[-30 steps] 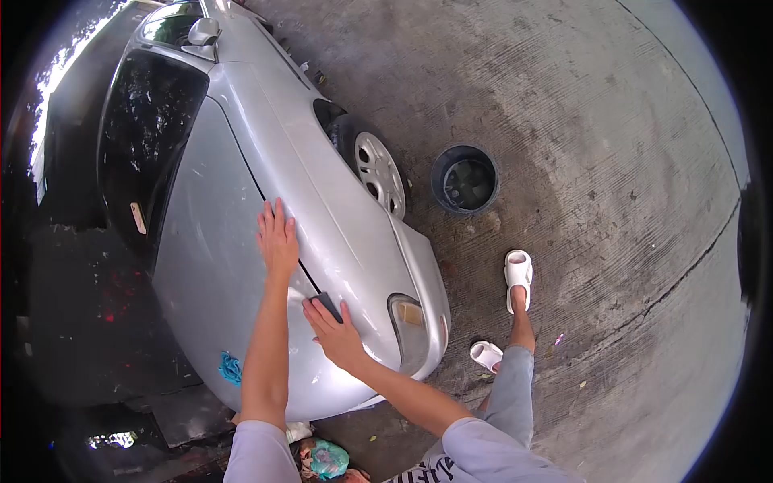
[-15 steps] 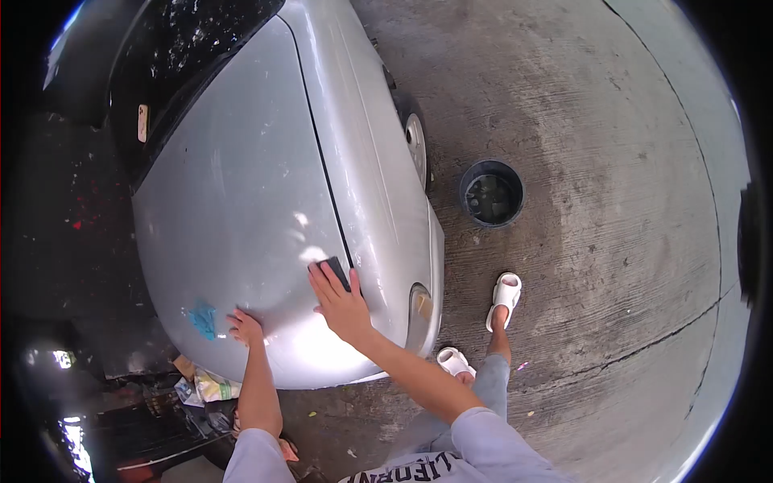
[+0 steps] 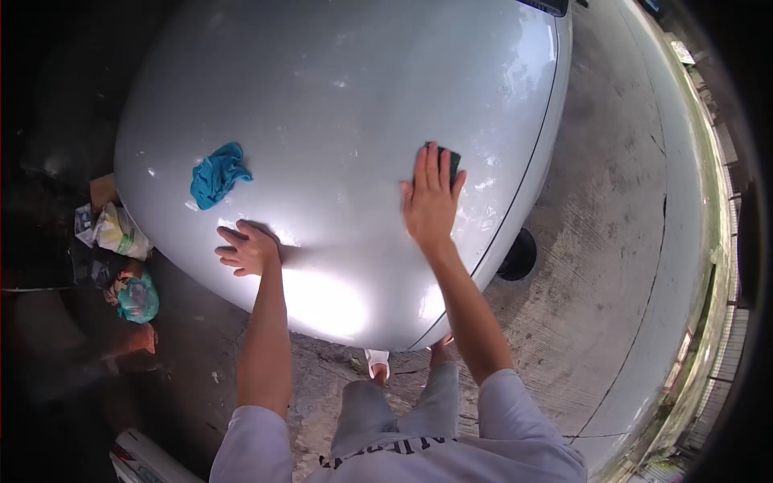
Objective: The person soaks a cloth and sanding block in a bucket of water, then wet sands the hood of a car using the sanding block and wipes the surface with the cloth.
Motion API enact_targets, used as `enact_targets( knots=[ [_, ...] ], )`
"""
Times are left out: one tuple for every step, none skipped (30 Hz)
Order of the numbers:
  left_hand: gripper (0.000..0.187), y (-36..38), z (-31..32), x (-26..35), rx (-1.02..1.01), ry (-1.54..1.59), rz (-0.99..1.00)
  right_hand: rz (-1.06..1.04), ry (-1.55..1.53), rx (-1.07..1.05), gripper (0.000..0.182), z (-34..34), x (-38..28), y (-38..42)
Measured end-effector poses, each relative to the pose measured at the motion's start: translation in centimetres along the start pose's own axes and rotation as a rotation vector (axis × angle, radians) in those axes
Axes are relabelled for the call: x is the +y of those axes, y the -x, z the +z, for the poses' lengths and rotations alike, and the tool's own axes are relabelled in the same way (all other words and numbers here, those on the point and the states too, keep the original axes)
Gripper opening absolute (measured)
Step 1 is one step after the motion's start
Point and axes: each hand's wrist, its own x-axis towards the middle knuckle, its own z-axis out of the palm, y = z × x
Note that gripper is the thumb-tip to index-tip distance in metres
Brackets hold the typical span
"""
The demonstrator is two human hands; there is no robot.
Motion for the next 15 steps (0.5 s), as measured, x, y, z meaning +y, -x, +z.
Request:
enact_targets(
  knots=[
    [0.071, 0.2, -0.2, 0.1, -0.009, 0.016, 0.006, 0.015, -0.021, -0.042, 0.065, 0.5, -3.2, 2.7],
    [0.071, 0.6, -0.4, 0.2, -0.015, 0.02, 0.014, -0.075, 0.011, -0.224, 0.072, 1.4, -7.3, 8.6],
    [0.072, 0.6, -0.7, 0.3, -0.01, 0.025, 0.026, -0.261, -0.007, -0.267, 0.078, 2.3, -9.6, 13.4],
    [0.072, 0.7, -0.7, 0.4, -0.006, 0.029, 0.029, -0.375, 0.051, -0.316, 0.079, 1.3, -9.5, 13.6],
    [0.072, 0.6, -0.6, 0.5, 0.004, 0.007, 0.02, -0.458, 0.025, -0.305, 0.079, 1.4, -7.6, 12.0],
    [0.072, 0.5, -0.5, 0.6, 0.013, -0.002, 0.034, -0.536, -0.011, -0.301, 0.078, 0.9, -5.4, 7.8],
    [0.072, 0.6, -0.5, 0.4, 0.021, -0.017, 0.045, -0.516, -0.024, -0.316, 0.072, -0.1, -3.8, 2.1],
    [0.072, 0.5, -0.5, 0.5, 0.025, -0.016, 0.045, -0.434, 0.063, -0.169, 0.064, -0.4, -2.5, -4.2],
    [0.072, 0.7, -0.6, 0.5, 0.024, -0.015, 0.053, -0.315, 0.094, 0.001, 0.056, -0.1, -0.9, -10.2],
    [0.071, 0.7, -0.7, 0.5, 0.025, -0.006, 0.071, -0.21, 0.139, 0.121, 0.054, 1.0, 0.9, -15.0],
    [0.071, 0.6, -0.8, 0.6, 0.009, -0.013, 0.061, -0.155, 0.097, 0.184, 0.054, 2.4, 1.5, -17.3],
    [0.071, 0.5, -0.7, 0.5, 0.01, -0.015, 0.061, -0.159, 0.08, 0.167, 0.054, 3.3, -0.5, -15.2],
    [0.07, 0.6, -0.7, 0.5, 0.005, -0.012, 0.059, -0.145, 0.056, 0.109, 0.058, 3.6, -3.8, -10.8],
    [0.07, 0.7, -1.1, 0.7, -0.016, 0.001, 0.051, -0.133, 0.035, 0.057, 0.062, 3.4, -7.5, -5.5],
    [0.069, 0.7, -1.1, 0.8, -0.018, 0.017, 0.042, -0.166, -0.011, -0.176, 0.067, 3.8, -11.3, 2.7]
  ],
)
